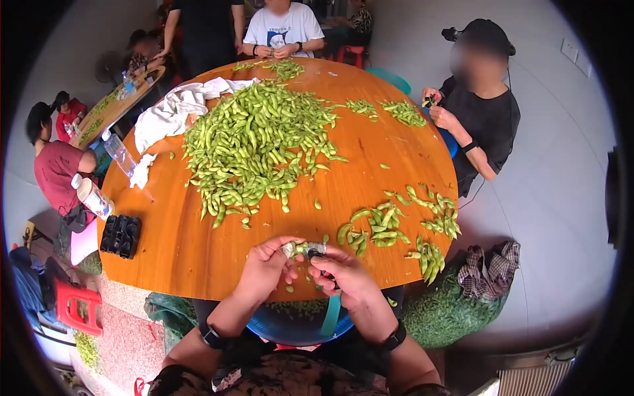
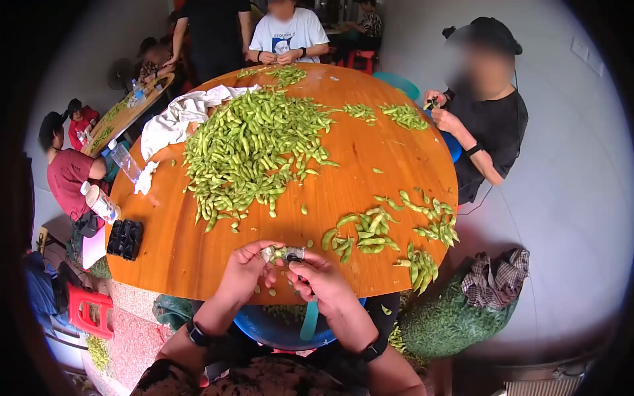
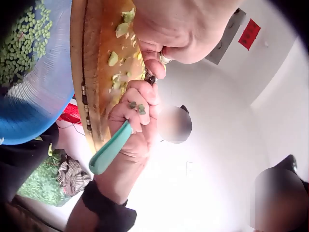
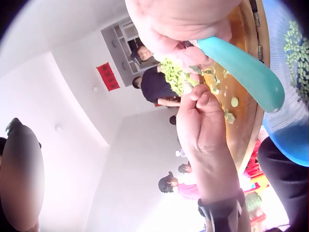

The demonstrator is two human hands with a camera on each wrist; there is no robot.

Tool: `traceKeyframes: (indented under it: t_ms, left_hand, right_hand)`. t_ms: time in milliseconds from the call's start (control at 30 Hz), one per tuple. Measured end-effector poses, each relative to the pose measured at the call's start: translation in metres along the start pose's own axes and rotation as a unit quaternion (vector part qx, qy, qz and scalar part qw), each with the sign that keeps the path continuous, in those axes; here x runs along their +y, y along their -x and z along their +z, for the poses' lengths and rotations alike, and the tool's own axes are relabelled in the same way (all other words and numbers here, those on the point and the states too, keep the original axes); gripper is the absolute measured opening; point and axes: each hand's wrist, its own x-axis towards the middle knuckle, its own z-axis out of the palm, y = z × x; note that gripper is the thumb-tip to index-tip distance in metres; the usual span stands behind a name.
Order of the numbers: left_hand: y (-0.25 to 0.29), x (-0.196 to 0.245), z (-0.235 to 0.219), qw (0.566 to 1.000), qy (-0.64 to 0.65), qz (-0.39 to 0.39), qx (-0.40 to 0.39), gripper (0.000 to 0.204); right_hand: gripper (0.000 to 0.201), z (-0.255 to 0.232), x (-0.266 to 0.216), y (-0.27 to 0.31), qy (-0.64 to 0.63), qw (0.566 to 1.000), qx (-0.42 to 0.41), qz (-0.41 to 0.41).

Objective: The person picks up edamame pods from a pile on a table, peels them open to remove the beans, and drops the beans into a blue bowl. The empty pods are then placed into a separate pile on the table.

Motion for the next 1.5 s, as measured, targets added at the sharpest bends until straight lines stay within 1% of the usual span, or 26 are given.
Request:
traceKeyframes:
  t_ms: [67,133,167,200,233,267,300,367,400,467,533,600,667,733,800,833,933,967,1133,1200,1233,1333,1400,1433,1467,1500]
  left_hand:
    - [-0.004,0.0,-0.003,0.995,0.076,-0.059,-0.002,0.026]
    - [-0.003,0.002,-0.001,0.993,0.096,-0.073,0.004,0.026]
    - [-0.003,0.003,0.001,0.99,0.115,-0.086,0.01,0.025]
    - [-0.003,0.003,0.004,0.99,0.115,-0.085,0.011,0.025]
    - [-0.002,0.002,0.007,0.998,0.049,-0.04,0.004,0.026]
    - [-0.002,0.001,0.009,1.0,-0.017,0.006,-0.004,0.026]
    - [-0.001,-0.001,0.008,1.0,-0.017,0.006,-0.004,0.026]
    - [-0.002,-0.007,0.006,0.996,-0.08,-0.025,0.016,0.029]
    - [-0.004,-0.008,0.006,0.996,-0.081,-0.025,0.016,0.029]
    - [-0.005,-0.01,0.008,0.999,-0.004,0.036,0.002,0.025]
    - [-0.005,-0.008,0.008,0.999,-0.004,0.046,0.018,0.022]
    - [-0.004,-0.007,0.006,0.998,-0.003,0.056,0.032,0.019]
    - [-0.004,-0.008,0.002,0.996,-0.07,0.02,0.054,0.02]
    - [-0.002,-0.011,0.005,0.998,-0.048,0.007,0.035,0.018]
    - [-0.002,-0.009,0.01,0.994,-0.055,0.071,0.065,0.015]
    - [-0.003,-0.008,0.012,0.995,-0.052,0.067,0.048,0.015]
    - [-0.005,-0.008,0.013,0.992,-0.084,0.08,0.045,0.013]
    - [-0.006,-0.009,0.012,0.991,-0.101,0.083,0.04,0.012]
    - [0.001,-0.001,0.012,0.986,-0.143,0.08,0.016,0.01]
    - [0.002,-0.001,0.013,0.984,-0.148,0.097,0.007,0.01]
    - [0.002,0.0,0.014,0.982,-0.151,0.115,0.0,0.01]
    - [0.002,0.002,0.014,0.981,-0.154,0.121,-0.007,0.01]
    - [0.002,0.002,0.014,0.981,-0.148,0.122,-0.015,0.01]
    - [0.002,0.001,0.014,0.982,-0.141,0.124,-0.021,0.01]
    - [0.003,0.002,0.017,0.982,-0.14,0.122,-0.022,0.01]
    - [0.003,0.003,0.021,0.976,-0.155,0.156,-0.008,0.011]
  right_hand:
    - [0.015,-0.004,-0.002,-0.002,0.014,1.0,0.004,-0.001]
    - [0.016,-0.003,-0.003,-0.003,0.028,1.0,0.007,-0.001]
    - [0.015,-0.001,-0.002,-0.003,0.081,0.996,0.033,-0.033]
    - [0.014,0.001,-0.001,-0.003,0.134,0.987,0.06,-0.065]
    - [0.014,0.003,0.004,-0.005,0.134,0.987,0.059,-0.065]
    - [0.014,0.005,0.011,-0.008,0.219,0.961,0.093,-0.14]
    - [0.014,0.006,0.016,-0.009,0.301,0.921,0.126,-0.213]
    - [0.015,0.01,0.015,-0.005,0.313,0.912,0.124,-0.233]
    - [0.016,0.013,0.014,-0.003,0.324,0.903,0.123,-0.253]
    - [0.016,0.021,0.014,0.0,0.31,0.901,0.131,-0.275]
    - [0.016,0.022,0.016,0.001,0.296,0.897,0.139,-0.297]
    - [0.016,0.018,0.018,0.002,0.2,0.925,0.175,-0.271]
    - [0.017,0.016,0.017,0.001,0.204,0.915,0.193,-0.291]
    - [0.018,0.011,0.024,-0.006,0.308,0.856,0.214,-0.356]
    - [0.021,0.012,0.026,-0.007,0.305,0.868,0.205,-0.333]
    - [0.021,0.015,0.025,-0.006,0.294,0.875,0.199,-0.33]
    - [0.018,0.015,0.03,-0.016,0.235,0.896,0.163,-0.339]
    - [0.015,0.015,0.029,-0.015,0.231,0.906,0.159,-0.316]
    - [0.01,0.009,0.024,-0.014,0.268,0.887,0.178,-0.33]
    - [0.01,0.005,0.023,-0.012,0.264,0.931,0.133,-0.213]
    - [0.01,0.003,0.025,-0.012,0.263,0.931,0.135,-0.213]
    - [0.013,0.003,0.025,-0.012,0.231,0.946,0.12,-0.193]
    - [0.012,0.007,0.02,-0.007,0.166,0.973,0.104,-0.123]
    - [0.012,0.007,0.018,-0.005,0.164,0.973,0.106,-0.122]
    - [0.012,0.007,0.015,-0.004,0.115,0.984,0.093,-0.102]
    - [0.013,0.008,0.013,-0.003,0.067,0.991,0.08,-0.081]
